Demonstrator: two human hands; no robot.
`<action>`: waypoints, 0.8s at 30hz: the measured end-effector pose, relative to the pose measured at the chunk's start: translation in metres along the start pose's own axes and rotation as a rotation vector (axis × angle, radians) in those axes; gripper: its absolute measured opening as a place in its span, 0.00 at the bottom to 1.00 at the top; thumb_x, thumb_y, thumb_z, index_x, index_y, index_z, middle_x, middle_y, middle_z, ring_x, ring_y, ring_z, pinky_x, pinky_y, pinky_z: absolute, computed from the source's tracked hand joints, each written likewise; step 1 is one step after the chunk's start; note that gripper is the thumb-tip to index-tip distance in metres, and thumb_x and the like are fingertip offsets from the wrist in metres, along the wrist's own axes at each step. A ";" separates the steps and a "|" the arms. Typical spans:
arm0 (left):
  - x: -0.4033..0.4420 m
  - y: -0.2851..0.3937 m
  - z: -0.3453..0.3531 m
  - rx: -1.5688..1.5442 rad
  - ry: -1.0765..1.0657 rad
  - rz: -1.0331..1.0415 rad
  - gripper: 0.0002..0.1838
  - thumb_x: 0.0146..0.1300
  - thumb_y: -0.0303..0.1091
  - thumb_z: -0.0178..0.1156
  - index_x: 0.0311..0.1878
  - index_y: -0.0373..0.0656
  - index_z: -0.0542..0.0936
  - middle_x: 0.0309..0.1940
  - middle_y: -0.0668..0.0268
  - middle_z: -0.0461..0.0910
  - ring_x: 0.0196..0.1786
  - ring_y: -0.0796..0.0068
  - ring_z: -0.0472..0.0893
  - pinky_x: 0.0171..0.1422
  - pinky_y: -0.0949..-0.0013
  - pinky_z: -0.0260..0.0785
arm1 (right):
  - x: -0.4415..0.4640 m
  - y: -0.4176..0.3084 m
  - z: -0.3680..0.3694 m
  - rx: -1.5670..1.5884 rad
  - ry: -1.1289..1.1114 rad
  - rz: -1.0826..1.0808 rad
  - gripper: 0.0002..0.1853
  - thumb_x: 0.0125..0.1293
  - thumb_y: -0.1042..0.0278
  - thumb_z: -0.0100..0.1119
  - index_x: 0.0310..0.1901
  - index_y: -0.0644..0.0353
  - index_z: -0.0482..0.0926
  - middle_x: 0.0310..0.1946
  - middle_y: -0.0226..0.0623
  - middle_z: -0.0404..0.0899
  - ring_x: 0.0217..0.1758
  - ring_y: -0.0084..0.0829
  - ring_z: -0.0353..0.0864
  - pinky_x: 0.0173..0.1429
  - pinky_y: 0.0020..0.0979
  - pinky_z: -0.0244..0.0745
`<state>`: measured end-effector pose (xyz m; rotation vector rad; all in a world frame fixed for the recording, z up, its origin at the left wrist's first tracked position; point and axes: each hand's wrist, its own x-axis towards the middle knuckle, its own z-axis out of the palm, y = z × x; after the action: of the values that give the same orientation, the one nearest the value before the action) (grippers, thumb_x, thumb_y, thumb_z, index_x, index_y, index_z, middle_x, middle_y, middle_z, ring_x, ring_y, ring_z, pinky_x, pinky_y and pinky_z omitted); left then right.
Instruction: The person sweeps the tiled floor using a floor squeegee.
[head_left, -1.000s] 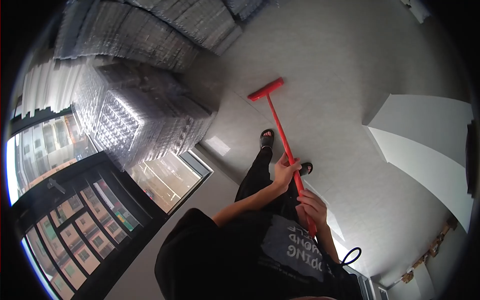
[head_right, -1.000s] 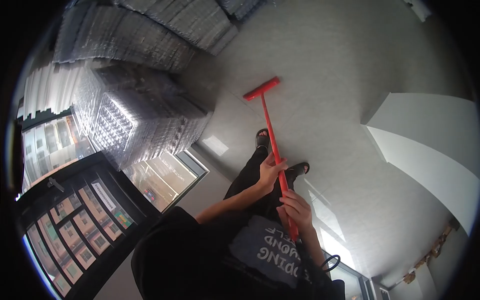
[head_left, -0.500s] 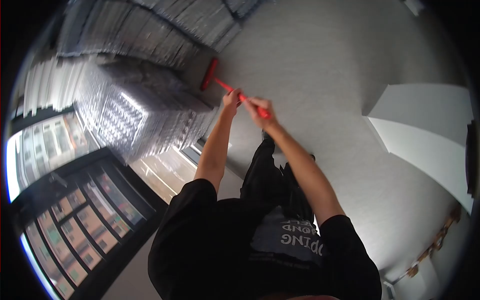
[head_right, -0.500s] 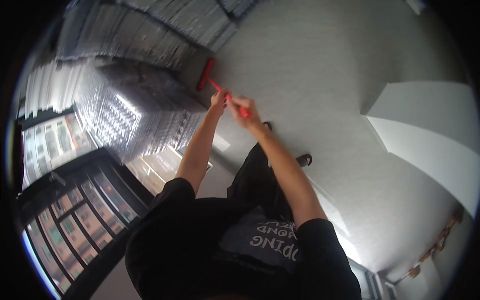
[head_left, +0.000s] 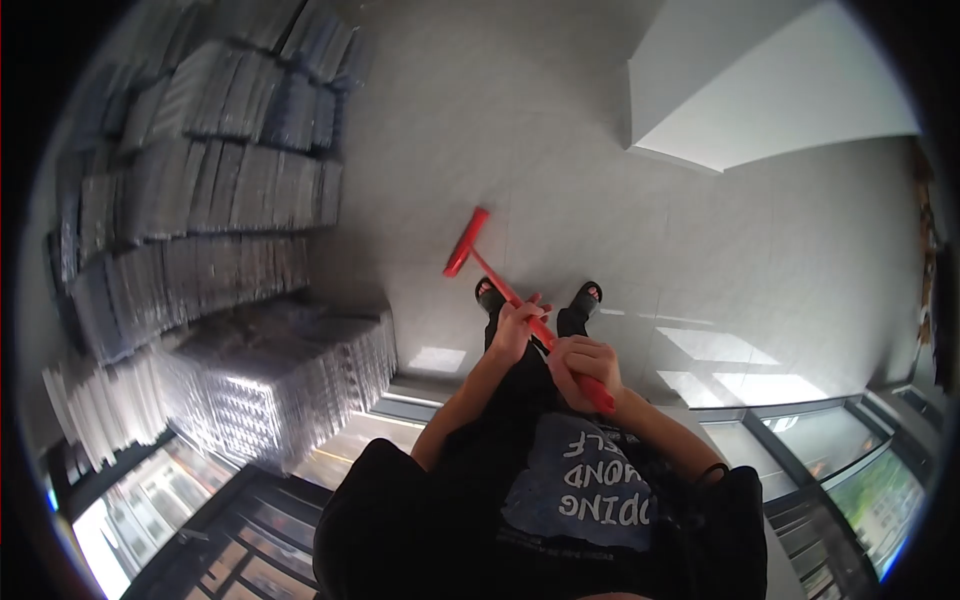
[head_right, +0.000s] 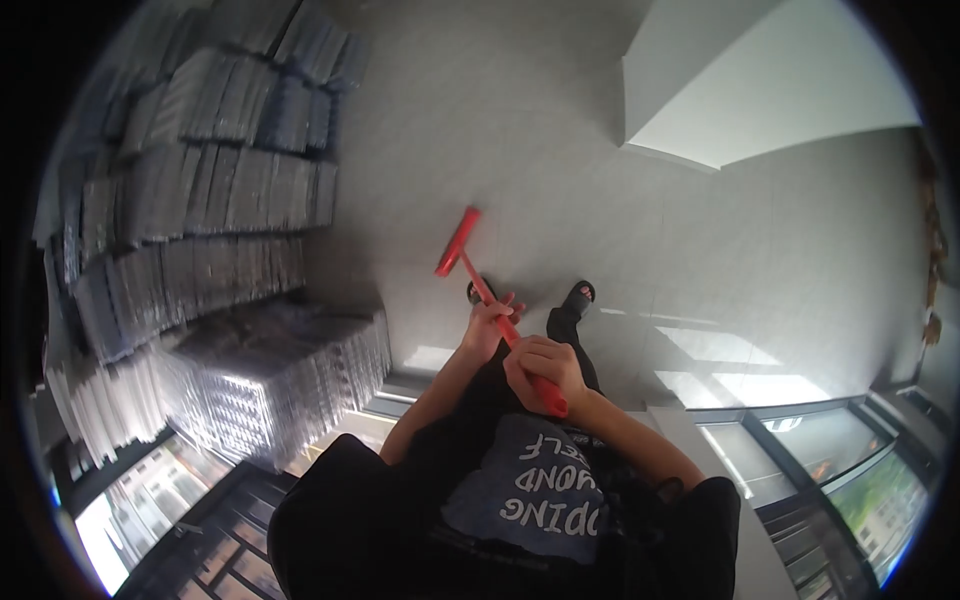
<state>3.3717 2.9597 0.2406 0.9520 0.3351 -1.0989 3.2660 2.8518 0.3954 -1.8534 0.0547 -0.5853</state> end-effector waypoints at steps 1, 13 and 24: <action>0.013 -0.003 0.010 0.061 -0.099 -0.025 0.28 0.51 0.24 0.59 0.57 0.33 0.64 0.57 0.59 0.66 0.54 0.64 0.77 0.53 0.61 0.70 | -0.004 -0.003 -0.013 -0.024 0.067 -0.019 0.08 0.54 0.83 0.58 0.21 0.62 0.72 0.23 0.39 0.76 0.24 0.39 0.77 0.29 0.34 0.73; 0.252 0.026 0.118 0.353 0.145 -0.062 0.23 0.67 0.43 0.55 0.59 0.40 0.68 0.48 0.60 0.78 0.49 0.65 0.79 0.55 0.60 0.70 | 0.024 0.227 -0.063 -0.145 0.833 0.089 0.09 0.56 0.79 0.61 0.22 0.63 0.72 0.20 0.43 0.70 0.25 0.43 0.71 0.30 0.37 0.66; 0.076 -0.040 -0.117 1.802 -0.140 -0.402 0.30 0.60 0.40 0.65 0.63 0.36 0.72 0.34 0.60 0.82 0.41 0.71 0.78 0.48 0.65 0.71 | -0.145 0.124 -0.102 -0.106 0.831 0.370 0.07 0.62 0.77 0.57 0.26 0.67 0.75 0.24 0.42 0.76 0.30 0.38 0.76 0.37 0.35 0.70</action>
<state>3.3953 3.0010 0.1040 2.3931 -0.8227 -1.7688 3.1271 2.7631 0.2552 -1.5259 0.9679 -1.0573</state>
